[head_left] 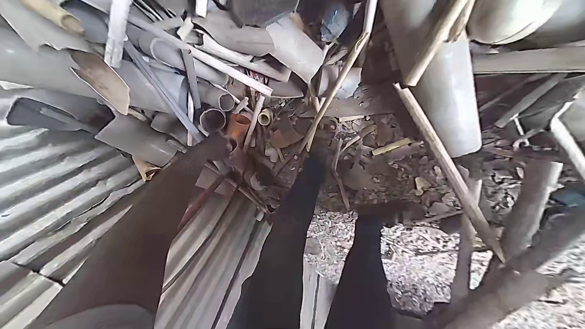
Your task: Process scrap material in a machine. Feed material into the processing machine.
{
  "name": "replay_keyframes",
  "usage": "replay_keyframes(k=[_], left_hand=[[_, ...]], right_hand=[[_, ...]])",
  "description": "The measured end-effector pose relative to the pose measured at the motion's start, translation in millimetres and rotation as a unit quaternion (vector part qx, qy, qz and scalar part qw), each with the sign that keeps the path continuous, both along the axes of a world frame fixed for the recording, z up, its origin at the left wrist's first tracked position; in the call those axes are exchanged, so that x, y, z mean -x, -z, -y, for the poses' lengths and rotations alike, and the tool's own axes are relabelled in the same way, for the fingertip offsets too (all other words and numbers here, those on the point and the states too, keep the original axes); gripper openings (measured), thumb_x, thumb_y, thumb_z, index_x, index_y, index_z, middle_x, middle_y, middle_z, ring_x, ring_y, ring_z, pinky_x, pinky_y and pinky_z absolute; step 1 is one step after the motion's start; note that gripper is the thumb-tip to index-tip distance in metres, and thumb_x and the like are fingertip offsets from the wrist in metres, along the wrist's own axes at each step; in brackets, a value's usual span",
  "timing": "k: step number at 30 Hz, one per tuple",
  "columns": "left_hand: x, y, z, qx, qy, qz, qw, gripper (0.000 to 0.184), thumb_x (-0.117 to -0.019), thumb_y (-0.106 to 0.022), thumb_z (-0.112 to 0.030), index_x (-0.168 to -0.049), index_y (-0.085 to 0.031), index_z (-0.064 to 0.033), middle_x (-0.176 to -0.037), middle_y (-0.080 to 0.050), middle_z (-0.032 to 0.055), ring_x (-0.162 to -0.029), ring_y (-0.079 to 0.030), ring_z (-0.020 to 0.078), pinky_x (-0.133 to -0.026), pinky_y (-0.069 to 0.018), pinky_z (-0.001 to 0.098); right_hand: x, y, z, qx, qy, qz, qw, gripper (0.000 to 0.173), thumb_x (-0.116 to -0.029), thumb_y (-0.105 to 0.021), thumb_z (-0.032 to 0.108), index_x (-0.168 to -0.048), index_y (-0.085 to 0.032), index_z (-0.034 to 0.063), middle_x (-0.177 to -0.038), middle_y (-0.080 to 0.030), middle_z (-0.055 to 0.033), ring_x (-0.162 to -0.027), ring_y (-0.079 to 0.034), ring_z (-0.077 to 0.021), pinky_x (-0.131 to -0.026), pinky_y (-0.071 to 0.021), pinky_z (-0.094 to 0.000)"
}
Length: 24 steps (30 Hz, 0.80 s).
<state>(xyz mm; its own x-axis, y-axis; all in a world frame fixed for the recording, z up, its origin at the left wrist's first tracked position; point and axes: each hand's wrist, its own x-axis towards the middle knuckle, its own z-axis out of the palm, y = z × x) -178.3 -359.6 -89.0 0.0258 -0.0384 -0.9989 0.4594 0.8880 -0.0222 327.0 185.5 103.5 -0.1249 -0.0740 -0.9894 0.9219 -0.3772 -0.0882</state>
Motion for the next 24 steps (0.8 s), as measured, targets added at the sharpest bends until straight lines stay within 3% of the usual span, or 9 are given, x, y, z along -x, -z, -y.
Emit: replay_keyframes(k=[2,4,7,8,10,12,17,21,24], left_hand=[[-15.7,-19.2,1.1,-0.056,0.047,-0.011,0.997,0.018,-0.0995,-0.064,-0.019,-0.103,-0.072,-0.0030,-0.113,-0.070,0.0180,-0.116,-0.064,0.0385,-0.104,-0.0470,0.0623],[-33.4,-29.6,-15.3,-0.167,0.106,-0.012,0.980,0.020,-0.0993,-0.063,-0.017,-0.112,-0.073,-0.0055,-0.121,-0.070,0.0145,-0.126,-0.059,0.0346,-0.119,-0.0330,0.0586],[-57.3,-56.7,-103.1,-0.273,0.197,0.044,0.941,0.023,-0.1059,-0.054,-0.023,-0.117,-0.070,-0.0092,-0.106,-0.071,0.0133,-0.112,-0.066,0.0331,-0.116,-0.0372,0.0542],[-59.7,-67.6,-134.8,-0.335,0.192,0.040,0.922,0.025,-0.1063,-0.055,-0.025,-0.112,-0.071,-0.0068,-0.098,-0.072,0.0156,-0.105,-0.068,0.0357,-0.114,-0.0389,0.0560],[-54.2,-77.6,-186.5,-0.481,0.186,-0.003,0.857,0.027,-0.1048,-0.055,-0.028,-0.100,-0.072,-0.0072,-0.082,-0.068,0.0134,-0.087,-0.069,0.0349,-0.101,-0.0484,0.0573],[-35.5,-82.9,-229.9,-0.572,0.194,-0.050,0.795,0.032,-0.1067,-0.050,-0.031,-0.098,-0.070,-0.0088,-0.078,-0.066,0.0109,-0.080,-0.067,0.0319,-0.096,-0.0485,0.0544],[-10.8,-125.8,-302.6,-0.642,0.196,-0.127,0.730,0.034,-0.1077,-0.051,-0.033,-0.092,-0.065,-0.0058,-0.072,-0.059,0.0104,-0.070,-0.058,0.0282,-0.090,-0.0447,0.0477],[-47.2,-161.7,-322.0,-0.675,0.127,-0.211,0.696,0.030,-0.1075,-0.053,-0.034,-0.096,-0.063,-0.0089,-0.076,-0.063,0.0096,-0.078,-0.060,0.0245,-0.093,-0.0410,0.0440],[-86.1,-168.4,-328.7,-0.684,0.015,-0.291,0.668,0.028,-0.1049,-0.058,-0.037,-0.095,-0.059,-0.0109,-0.080,-0.062,0.0057,-0.085,-0.061,0.0173,-0.098,-0.0399,0.0379]], right_hand=[[-28.2,6.9,-1.7,-0.002,0.015,-0.004,1.000,0.063,-0.0661,-0.085,0.013,-0.122,-0.057,0.0057,-0.103,-0.071,0.0014,-0.094,-0.069,-0.0117,-0.088,-0.0590,-0.0324],[-46.9,19.0,1.1,0.008,0.044,-0.012,0.999,0.066,-0.0678,-0.087,0.013,-0.125,-0.056,0.0053,-0.106,-0.070,-0.0010,-0.096,-0.068,-0.0139,-0.088,-0.0592,-0.0339],[-40.0,11.2,13.4,0.011,0.061,0.036,0.997,0.063,-0.0649,-0.081,0.003,-0.122,-0.055,0.0046,-0.102,-0.070,0.0011,-0.095,-0.068,-0.0119,-0.087,-0.0591,-0.0308],[-41.2,8.3,16.2,0.010,0.054,0.045,0.997,0.063,-0.0642,-0.080,0.002,-0.121,-0.055,0.0044,-0.101,-0.070,0.0030,-0.094,-0.069,-0.0102,-0.087,-0.0594,-0.0298],[-67.8,6.0,19.0,0.007,0.060,0.034,0.998,0.068,-0.0614,-0.083,0.005,-0.123,-0.054,0.0043,-0.104,-0.071,0.0040,-0.096,-0.069,-0.0097,-0.088,-0.0594,-0.0298],[-92.5,6.2,23.2,0.006,0.072,0.024,0.997,0.072,-0.0606,-0.086,0.007,-0.125,-0.054,0.0051,-0.107,-0.071,0.0042,-0.099,-0.069,-0.0096,-0.090,-0.0592,-0.0300],[-82.0,-9.7,33.0,-0.033,0.033,0.104,0.993,0.081,-0.0578,-0.084,0.004,-0.132,-0.052,-0.0044,-0.111,-0.070,-0.0058,-0.101,-0.068,-0.0109,-0.091,-0.0590,-0.0315],[-75.5,-14.0,29.0,0.003,0.069,0.060,0.996,0.078,-0.0580,-0.085,0.010,-0.128,-0.053,-0.0042,-0.105,-0.070,-0.0005,-0.096,-0.068,-0.0066,-0.089,-0.0577,-0.0264],[-71.1,-26.9,19.8,0.001,0.106,-0.038,0.994,0.068,-0.0617,-0.088,0.016,-0.121,-0.056,0.0031,-0.099,-0.072,0.0084,-0.094,-0.069,-0.0025,-0.089,-0.0582,-0.0240]])
